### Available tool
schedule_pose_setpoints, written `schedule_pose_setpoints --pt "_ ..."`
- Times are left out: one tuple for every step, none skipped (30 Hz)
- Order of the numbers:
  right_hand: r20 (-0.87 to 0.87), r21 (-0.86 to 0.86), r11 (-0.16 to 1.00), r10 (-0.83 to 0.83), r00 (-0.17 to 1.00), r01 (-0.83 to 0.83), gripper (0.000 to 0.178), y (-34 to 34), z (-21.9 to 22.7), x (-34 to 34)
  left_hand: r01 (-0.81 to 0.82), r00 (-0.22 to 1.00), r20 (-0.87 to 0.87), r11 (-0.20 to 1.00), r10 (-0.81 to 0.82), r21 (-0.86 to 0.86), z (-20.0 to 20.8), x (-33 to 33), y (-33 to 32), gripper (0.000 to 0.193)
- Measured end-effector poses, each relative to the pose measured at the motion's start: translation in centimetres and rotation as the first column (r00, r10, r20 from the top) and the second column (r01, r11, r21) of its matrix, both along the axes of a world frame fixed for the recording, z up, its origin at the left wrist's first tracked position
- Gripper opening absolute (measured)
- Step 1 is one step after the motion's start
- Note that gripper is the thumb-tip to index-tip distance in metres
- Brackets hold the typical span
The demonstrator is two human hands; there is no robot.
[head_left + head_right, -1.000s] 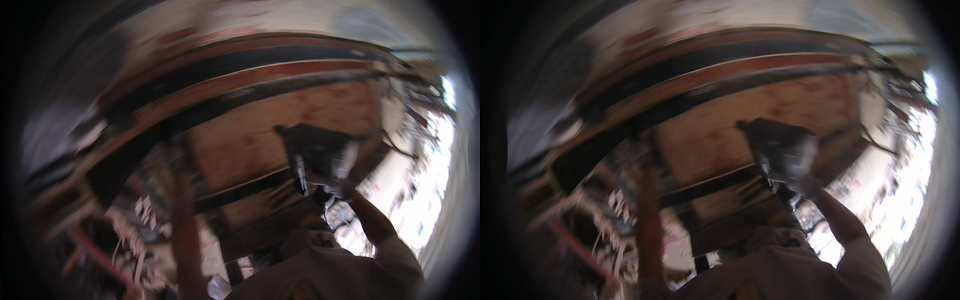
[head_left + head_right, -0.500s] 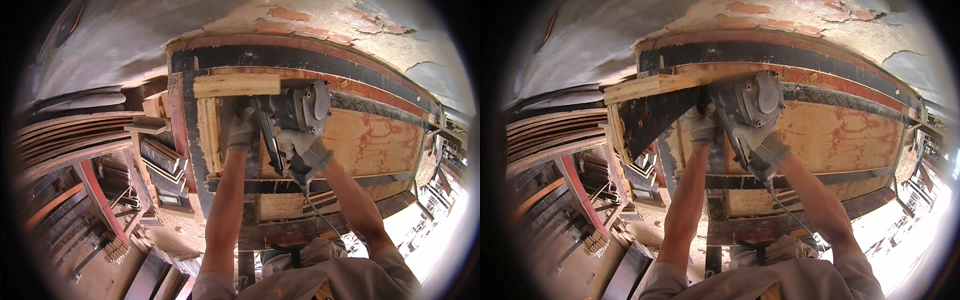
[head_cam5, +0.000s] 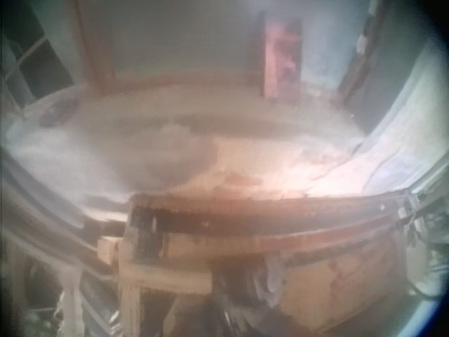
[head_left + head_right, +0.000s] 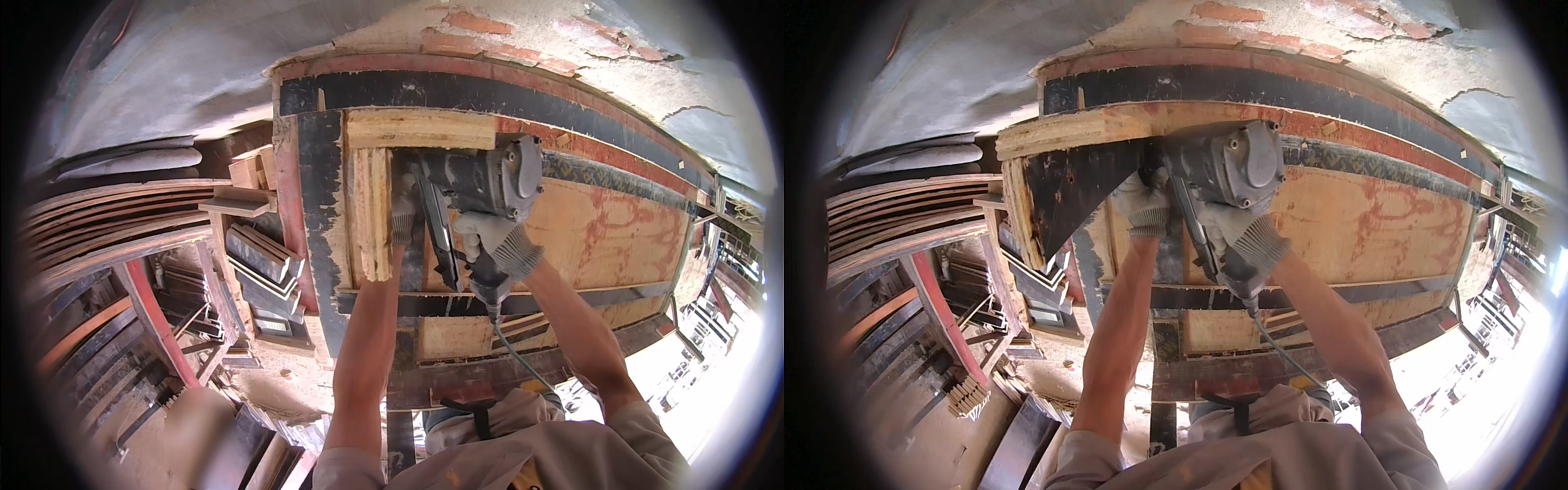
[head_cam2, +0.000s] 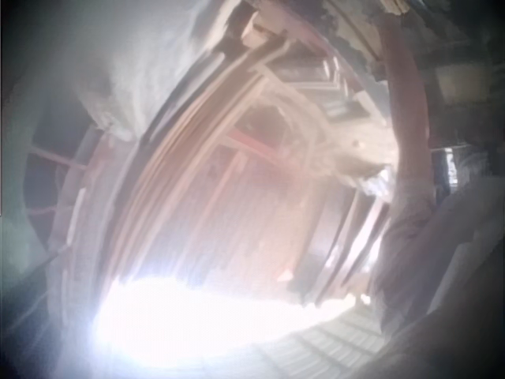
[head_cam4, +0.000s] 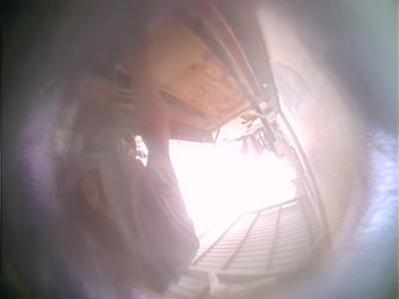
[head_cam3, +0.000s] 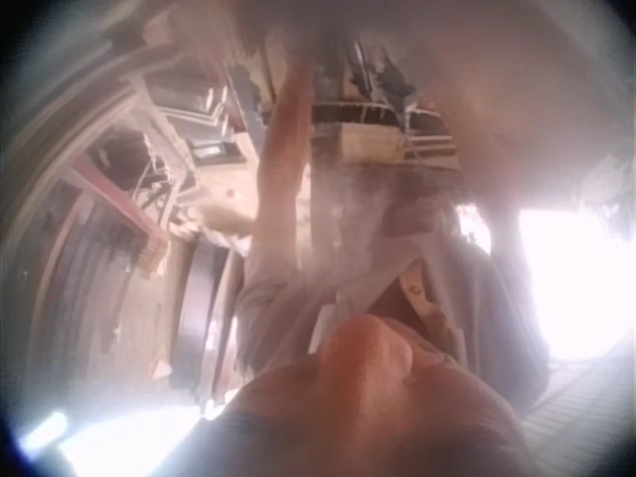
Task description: The person assembles a wooden frame by placing small wooden pieces onto a large board and securing them with a nail gun. They repeatedly pick up pieces, position them, and drive nails into the frame.
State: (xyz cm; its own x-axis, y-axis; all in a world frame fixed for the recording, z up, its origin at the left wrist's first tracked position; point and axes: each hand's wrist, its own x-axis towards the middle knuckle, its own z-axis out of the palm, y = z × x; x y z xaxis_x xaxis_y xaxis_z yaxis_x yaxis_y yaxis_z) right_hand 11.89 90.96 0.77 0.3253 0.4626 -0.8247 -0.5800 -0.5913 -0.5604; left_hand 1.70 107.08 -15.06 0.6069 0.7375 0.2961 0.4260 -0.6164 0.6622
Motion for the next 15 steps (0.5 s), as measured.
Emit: schedule_pose_setpoints --pt "-0.048 -0.014 1.000 -0.016 0.999 0.015 0.024 0.1 -0.1 0.2 -0.006 1.000 -0.002 1.000 0.006 -0.005 0.0 0.0 0.0 0.056" --pt "-0.099 -0.019 0.999 -0.037 0.994 0.036 0.025 0.0 -0.2 0.1 0.022 1.000 -0.005 0.999 -0.022 -0.033 0.0 0.0 0.1 0.057" --pt "-0.083 -0.052 0.999 -0.020 0.996 0.016 0.024 -0.1 -0.2 0.3 0.035 0.999 0.011 0.998 -0.035 -0.053 0.1 0.0 0.0 0.058" --pt "-0.079 -0.084 0.996 -0.008 0.997 0.001 0.024 -0.4 -0.2 0.3 0.049 0.999 0.028 0.996 -0.047 -0.073 0.1 0.1 0.0 0.059" --pt "-0.046 -0.053 0.999 -0.014 0.999 0.011 0.023 -0.8 -0.2 0.4 0.049 0.997 0.067 0.995 -0.043 -0.084 0.2 0.2 0.0 0.059" --pt "0.007 -0.046 0.999 0.027 1.000 -0.026 0.022 -1.4 -0.3 0.6 0.050 0.996 0.075 0.995 -0.044 -0.086 0.2 0.4 -0.1 0.060" --pt "0.076 0.014 0.999 0.046 0.996 -0.047 0.021 -2.5 0.0 0.5 0.033 0.999 0.037 0.995 -0.029 -0.092 0.3 0.4 -0.2 0.064" --pt "0.141 0.070 0.995 0.062 0.988 -0.073 0.020 -3.9 0.3 0.2 -0.002 1.000 0.011 1.000 0.002 -0.022 0.4 0.5 -0.2 0.069" --pt "0.095 0.117 0.993 -0.012 0.995 0.001 0.019 -5.2 0.3 0.2 -0.020 0.997 -0.078 0.998 0.025 0.058 0.5 0.5 -0.3 0.073" --pt "0.096 0.155 0.988 -0.042 0.995 0.026 0.019 -6.7 0.4 0.2 -0.015 0.991 -0.132 0.995 0.028 0.094 0.7 0.5 -0.4 0.078" --pt "0.081 0.183 0.982 -0.069 0.994 0.053 0.019 -8.0 0.4 0.2 -0.008 0.982 -0.185 0.991 0.032 0.131 0.8 0.5 -0.6 0.084" --pt "0.080 0.165 0.983 -0.090 0.993 0.076 0.018 -9.2 0.2 0.4 0.015 0.981 -0.192 0.991 0.011 0.130 1.0 0.5 -0.7 0.089" --pt "0.017 0.067 0.976 -0.209 0.978 0.208 0.019 -10.3 0.2 0.6 0.023 0.985 -0.171 0.995 -0.005 0.100 1.2 0.6 -0.8 0.095" --pt "0.017 0.031 0.971 -0.237 0.971 0.236 0.020 -11.2 0.1 0.9 0.015 0.970 -0.242 0.995 0.008 0.094 1.4 0.6 -0.9 0.098" --pt "-0.005 0.045 0.962 -0.271 0.963 0.271 0.022 -12.1 0.3 1.2 -0.002 0.957 -0.290 0.998 0.018 0.055 1.6 0.7 -1.0 0.101"
